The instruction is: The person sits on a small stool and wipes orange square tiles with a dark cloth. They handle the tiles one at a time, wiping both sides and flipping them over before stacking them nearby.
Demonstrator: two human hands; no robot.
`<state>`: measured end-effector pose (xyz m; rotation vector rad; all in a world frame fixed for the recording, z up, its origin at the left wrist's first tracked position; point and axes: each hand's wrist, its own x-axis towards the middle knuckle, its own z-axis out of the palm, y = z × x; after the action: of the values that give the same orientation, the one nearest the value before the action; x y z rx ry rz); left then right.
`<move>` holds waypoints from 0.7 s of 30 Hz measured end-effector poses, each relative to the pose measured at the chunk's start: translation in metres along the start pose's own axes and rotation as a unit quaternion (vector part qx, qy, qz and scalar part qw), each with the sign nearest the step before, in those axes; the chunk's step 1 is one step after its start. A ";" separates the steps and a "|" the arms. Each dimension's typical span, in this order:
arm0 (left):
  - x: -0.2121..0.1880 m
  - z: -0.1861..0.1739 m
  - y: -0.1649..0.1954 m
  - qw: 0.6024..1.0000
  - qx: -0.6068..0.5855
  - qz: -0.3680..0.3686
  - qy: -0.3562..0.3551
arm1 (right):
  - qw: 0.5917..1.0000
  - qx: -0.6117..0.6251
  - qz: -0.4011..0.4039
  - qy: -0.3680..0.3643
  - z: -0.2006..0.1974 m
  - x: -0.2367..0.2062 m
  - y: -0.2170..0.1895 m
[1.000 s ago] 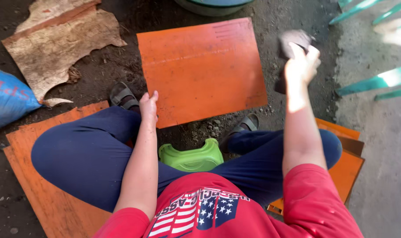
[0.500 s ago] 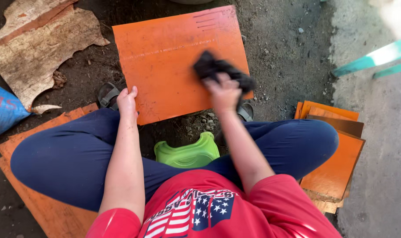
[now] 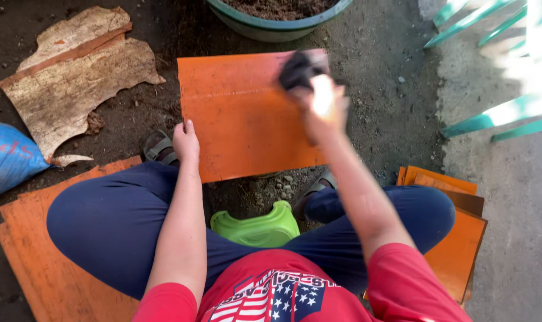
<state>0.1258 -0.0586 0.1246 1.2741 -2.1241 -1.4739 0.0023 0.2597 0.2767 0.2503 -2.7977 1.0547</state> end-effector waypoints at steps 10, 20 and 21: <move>-0.037 -0.003 0.018 0.994 0.032 0.034 0.101 | 0.914 -0.290 -0.273 -0.071 0.155 -0.018 -0.054; -0.027 0.000 0.020 0.992 0.084 -0.074 0.064 | 0.940 -0.242 0.229 -0.069 0.053 0.154 0.106; -0.022 0.002 0.018 0.993 0.081 -0.062 0.050 | 0.921 -0.236 0.288 -0.114 0.038 0.156 0.118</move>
<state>0.1289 -0.0385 0.1448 1.5296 -2.1715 -1.2748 -0.1774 0.3058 0.2023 -0.5741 -3.3159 0.3885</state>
